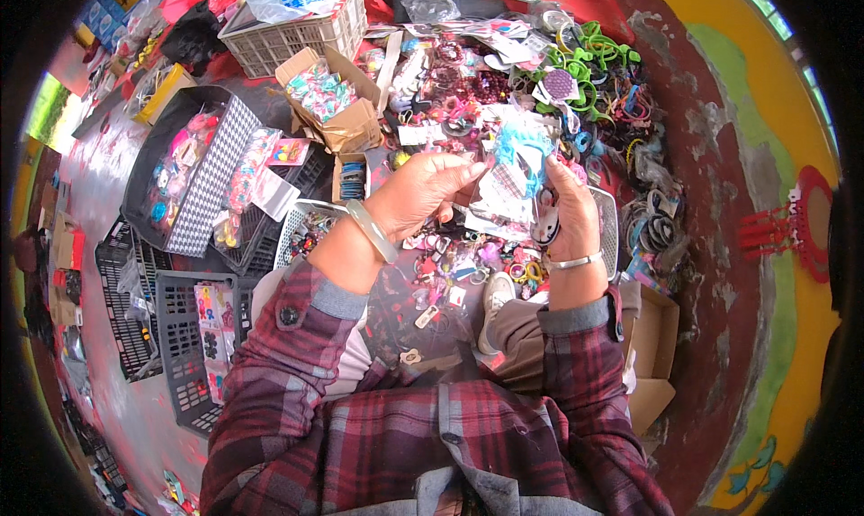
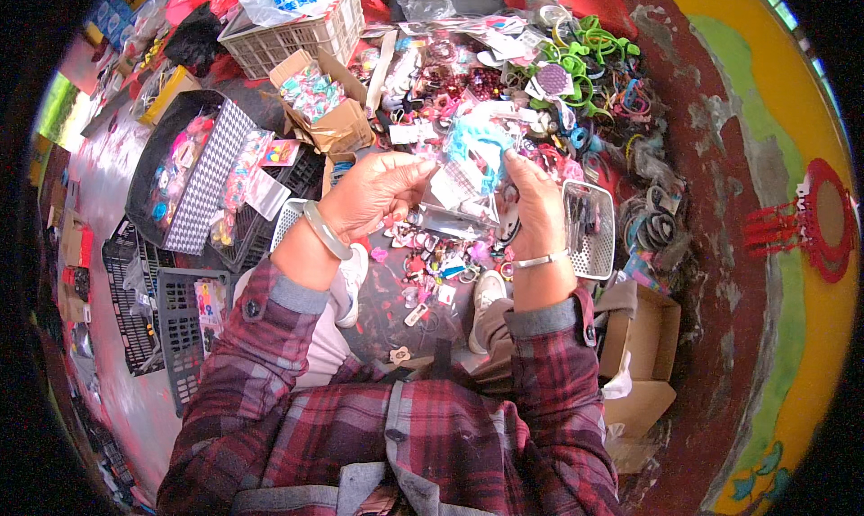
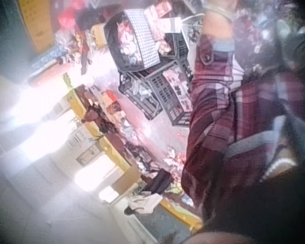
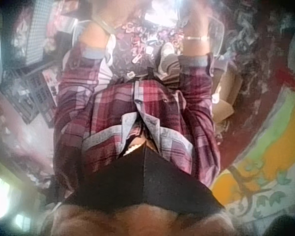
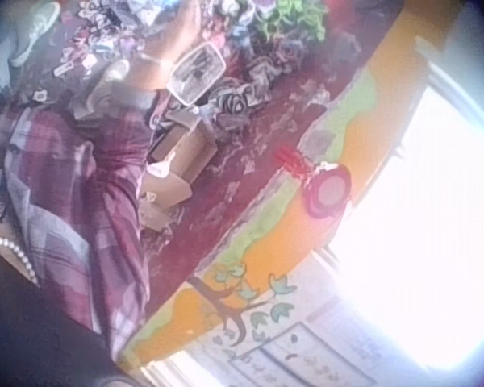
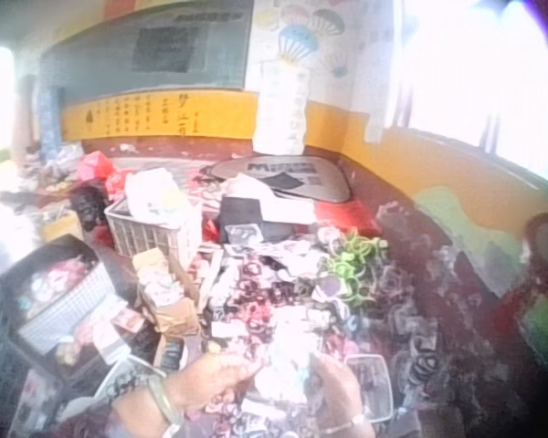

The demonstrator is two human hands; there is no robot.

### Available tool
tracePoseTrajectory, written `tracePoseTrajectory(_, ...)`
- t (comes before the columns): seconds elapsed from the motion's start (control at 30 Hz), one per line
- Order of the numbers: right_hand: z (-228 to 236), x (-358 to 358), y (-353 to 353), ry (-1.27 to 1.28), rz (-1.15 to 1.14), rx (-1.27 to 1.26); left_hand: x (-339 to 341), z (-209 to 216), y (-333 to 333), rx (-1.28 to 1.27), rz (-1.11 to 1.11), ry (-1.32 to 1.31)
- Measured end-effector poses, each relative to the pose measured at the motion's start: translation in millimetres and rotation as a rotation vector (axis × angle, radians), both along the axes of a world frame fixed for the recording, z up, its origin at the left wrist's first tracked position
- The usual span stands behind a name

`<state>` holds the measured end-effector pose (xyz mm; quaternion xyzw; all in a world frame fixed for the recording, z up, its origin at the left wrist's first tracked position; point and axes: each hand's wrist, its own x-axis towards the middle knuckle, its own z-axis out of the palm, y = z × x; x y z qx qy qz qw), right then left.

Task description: The person sits on the floor and sorts through various hair accessories, including hair ties and clips. They pick up items, examine them, and place them into different baskets or piles.

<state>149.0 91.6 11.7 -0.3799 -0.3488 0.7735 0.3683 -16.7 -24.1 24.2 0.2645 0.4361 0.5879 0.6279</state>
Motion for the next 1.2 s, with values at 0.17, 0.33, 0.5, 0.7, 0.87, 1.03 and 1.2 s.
tracePoseTrajectory(0.17,-1.3,4.6,-0.1,-0.034,0.026,0.054,-1.5,-11.8,1.3,0.036,0.040,0.036)
tracePoseTrajectory(0.33,-10.2,0.3,-0.3,-0.016,-0.018,0.085,-0.6,-10.0,1.8,0.026,-0.009,0.088)
tracePoseTrajectory(0.5,-10.9,-6.0,-8.2,0.092,-0.030,0.091,1.2,-10.4,0.7,0.003,-0.039,0.190)
tracePoseTrajectory(0.7,9.5,-4.2,-16.0,-0.063,0.040,0.129,-4.9,-13.2,1.7,-0.019,0.032,0.160)
tracePoseTrajectory(0.87,7.2,-0.6,-11.6,-0.077,0.087,0.174,-7.0,-7.0,-0.2,-0.007,0.029,0.091)
tracePoseTrajectory(1.03,8.7,-0.3,-10.3,-0.090,0.096,0.168,-9.9,-3.5,-2.0,0.050,-0.059,0.226)
tracePoseTrajectory(1.2,10.7,0.5,-11.7,-0.105,0.123,0.131,-6.2,-0.1,-3.0,0.053,-0.065,0.246)
